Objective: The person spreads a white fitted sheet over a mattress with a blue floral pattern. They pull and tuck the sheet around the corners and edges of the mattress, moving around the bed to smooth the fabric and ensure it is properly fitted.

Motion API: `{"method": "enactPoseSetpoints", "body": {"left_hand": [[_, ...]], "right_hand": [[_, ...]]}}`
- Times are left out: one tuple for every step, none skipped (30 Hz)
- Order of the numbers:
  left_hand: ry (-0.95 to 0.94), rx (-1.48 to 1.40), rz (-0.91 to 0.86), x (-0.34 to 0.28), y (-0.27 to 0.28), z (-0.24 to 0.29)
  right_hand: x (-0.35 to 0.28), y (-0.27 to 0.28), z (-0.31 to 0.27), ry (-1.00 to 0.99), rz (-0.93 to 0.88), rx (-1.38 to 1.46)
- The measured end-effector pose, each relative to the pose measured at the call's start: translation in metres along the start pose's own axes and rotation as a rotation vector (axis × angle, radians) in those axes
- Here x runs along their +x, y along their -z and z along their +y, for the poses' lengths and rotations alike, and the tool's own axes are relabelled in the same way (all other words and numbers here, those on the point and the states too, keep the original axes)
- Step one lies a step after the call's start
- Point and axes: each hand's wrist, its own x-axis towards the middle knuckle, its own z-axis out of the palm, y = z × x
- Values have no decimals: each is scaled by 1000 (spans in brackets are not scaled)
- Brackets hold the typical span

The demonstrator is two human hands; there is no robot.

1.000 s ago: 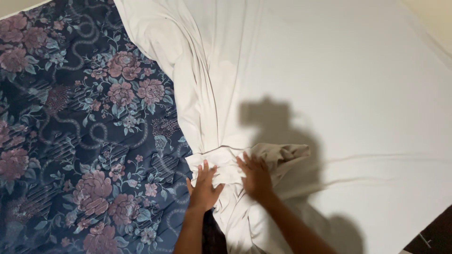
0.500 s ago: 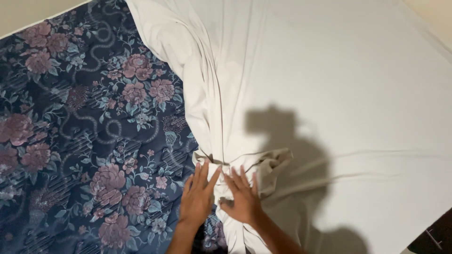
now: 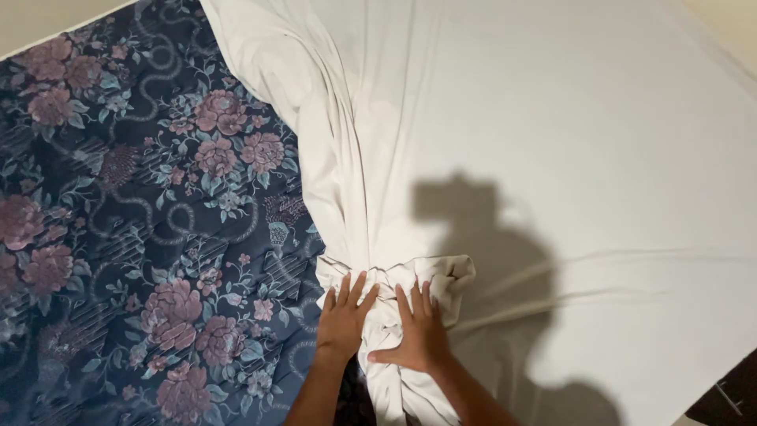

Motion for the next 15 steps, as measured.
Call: {"method": "enactPoseSetpoints", "body": {"left_hand": [[-4, -2, -6, 2, 13, 2], [16, -6, -98, 5, 27, 4], [35, -12, -192, 8, 39, 7], [30, -17, -199, 7, 28, 8], [32, 7, -173, 8, 19, 7], [35, 31, -148, 10, 11, 5], [33, 32, -147, 12, 11, 7], [59, 5, -152, 13, 10, 9], [89, -27, -163, 11, 9, 13], [91, -31, -168, 14, 7, 15], [110, -45, -147, 15, 5, 16], [128, -59, -126, 16, 3, 18], [132, -60, -126, 19, 1, 20], [151, -67, -142, 21, 1, 21], [169, -72, -158, 24, 0, 23]], "right_hand": [[2, 1, -5, -6, -3, 1], [5, 2, -10, -78, -72, -22], [7, 3, -14, -153, -143, -46], [5, 0, -14, -161, -148, -46], [7, -1, -15, -172, -157, -69], [10, -2, -17, -183, -166, -92], [12, -8, -13, -184, -164, -92], [13, -14, -9, -171, -127, -66], [12, -20, -5, -158, -99, -43], [12, -23, -1, -159, -105, -44], [12, -27, 2, -129, -64, -39], [12, -31, 6, -99, -22, -35], [13, -32, 5, -96, -25, -36], [14, -33, 5, -93, -7, -40], [15, -34, 4, -91, 13, -42]]}}
